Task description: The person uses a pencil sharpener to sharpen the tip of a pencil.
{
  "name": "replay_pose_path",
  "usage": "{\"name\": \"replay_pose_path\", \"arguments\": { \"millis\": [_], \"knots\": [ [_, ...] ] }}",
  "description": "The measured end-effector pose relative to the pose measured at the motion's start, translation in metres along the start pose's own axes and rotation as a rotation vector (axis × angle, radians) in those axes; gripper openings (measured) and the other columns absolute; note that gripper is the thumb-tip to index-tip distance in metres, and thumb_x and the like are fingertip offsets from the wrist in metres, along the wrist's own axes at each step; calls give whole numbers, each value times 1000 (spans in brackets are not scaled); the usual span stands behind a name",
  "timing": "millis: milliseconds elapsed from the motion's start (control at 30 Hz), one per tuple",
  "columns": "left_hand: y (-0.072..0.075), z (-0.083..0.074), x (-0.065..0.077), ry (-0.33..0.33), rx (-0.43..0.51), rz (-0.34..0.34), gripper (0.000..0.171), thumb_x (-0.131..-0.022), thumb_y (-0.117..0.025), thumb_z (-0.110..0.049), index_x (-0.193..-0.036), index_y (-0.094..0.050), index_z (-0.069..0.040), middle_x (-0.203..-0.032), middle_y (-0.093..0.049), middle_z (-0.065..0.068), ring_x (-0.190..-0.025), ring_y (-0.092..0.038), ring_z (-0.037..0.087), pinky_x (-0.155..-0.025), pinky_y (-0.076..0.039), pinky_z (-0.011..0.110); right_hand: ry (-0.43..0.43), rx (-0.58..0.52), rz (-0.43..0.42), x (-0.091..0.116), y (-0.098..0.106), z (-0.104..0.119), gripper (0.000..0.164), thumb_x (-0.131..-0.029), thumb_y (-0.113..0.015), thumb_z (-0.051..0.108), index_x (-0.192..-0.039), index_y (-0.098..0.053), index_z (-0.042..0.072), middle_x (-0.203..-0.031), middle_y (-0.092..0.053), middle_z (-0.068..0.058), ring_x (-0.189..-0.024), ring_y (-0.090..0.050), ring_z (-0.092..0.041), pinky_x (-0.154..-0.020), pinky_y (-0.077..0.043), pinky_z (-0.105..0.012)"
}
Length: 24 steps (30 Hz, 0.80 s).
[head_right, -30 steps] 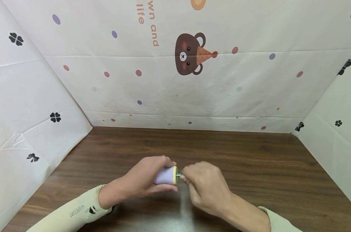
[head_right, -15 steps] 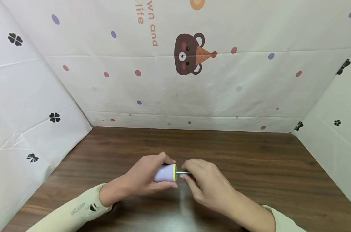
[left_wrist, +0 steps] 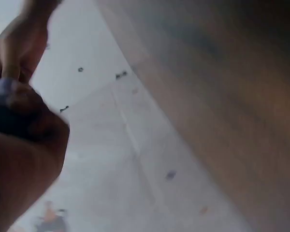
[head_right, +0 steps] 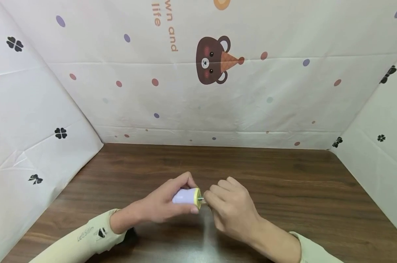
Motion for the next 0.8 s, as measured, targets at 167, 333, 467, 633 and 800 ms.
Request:
{"name": "replay_pose_path", "arguments": {
  "millis": [167, 333, 467, 633, 800],
  "knots": [
    [-2, -8, 1, -360, -828, -61, 43, -96, -80, -42, -118, -59, -11, -100, -68, -5, -80, -59, 4, -69, -49, 18, -662, -613, 376, 17, -2, -2, 26, -99, -70, 9, -76, -61, 17, -65, -42, 15, -58, -35, 4, -50, -31, -18],
    [-3, -10, 0, -699, -1240, -136, 26, -101, -73, -31, -116, -67, -10, -101, -68, -4, -85, -63, 10, -71, -48, 23, -1098, -1109, 606, 23, 0, -9, 40, -111, -56, 21, -82, -59, -7, -65, -39, 8, -54, -29, -4, -44, -23, -27],
    [1, -7, -1, -577, -1097, -145, 41, -96, -79, -44, -113, -63, -10, -98, -67, -5, -79, -60, 8, -68, -49, 22, -967, -900, 584, 20, 6, -10, 18, -108, -63, 21, -95, -72, 11, -68, -46, 9, -57, -38, -3, -48, -35, -26],
    [5, -2, -1, -245, -624, -134, 51, -92, -84, -44, -119, -55, -12, -100, -70, -4, -75, -60, 3, -66, -53, 18, -532, -471, 338, 9, 11, -9, 6, -104, -69, 12, -105, -70, 18, -89, -62, 10, -73, -53, -4, -63, -48, -19],
    [5, 0, 0, -42, -28, -111, 36, -97, -80, -22, -118, -52, -16, -98, -70, -1, -72, -64, 6, -58, -56, 24, 120, 24, -30, -11, 10, -8, 21, -107, -56, 1, -94, -73, 0, -83, -61, -2, -67, -47, -14, -60, -37, -23]
  ]
}}
Point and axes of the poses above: each hand's wrist, its own x-axis away from the middle knuckle, its own y-axis out of the back of the hand, z = x × y, the point moved 2 cm from there along -x, towards the middle knuckle
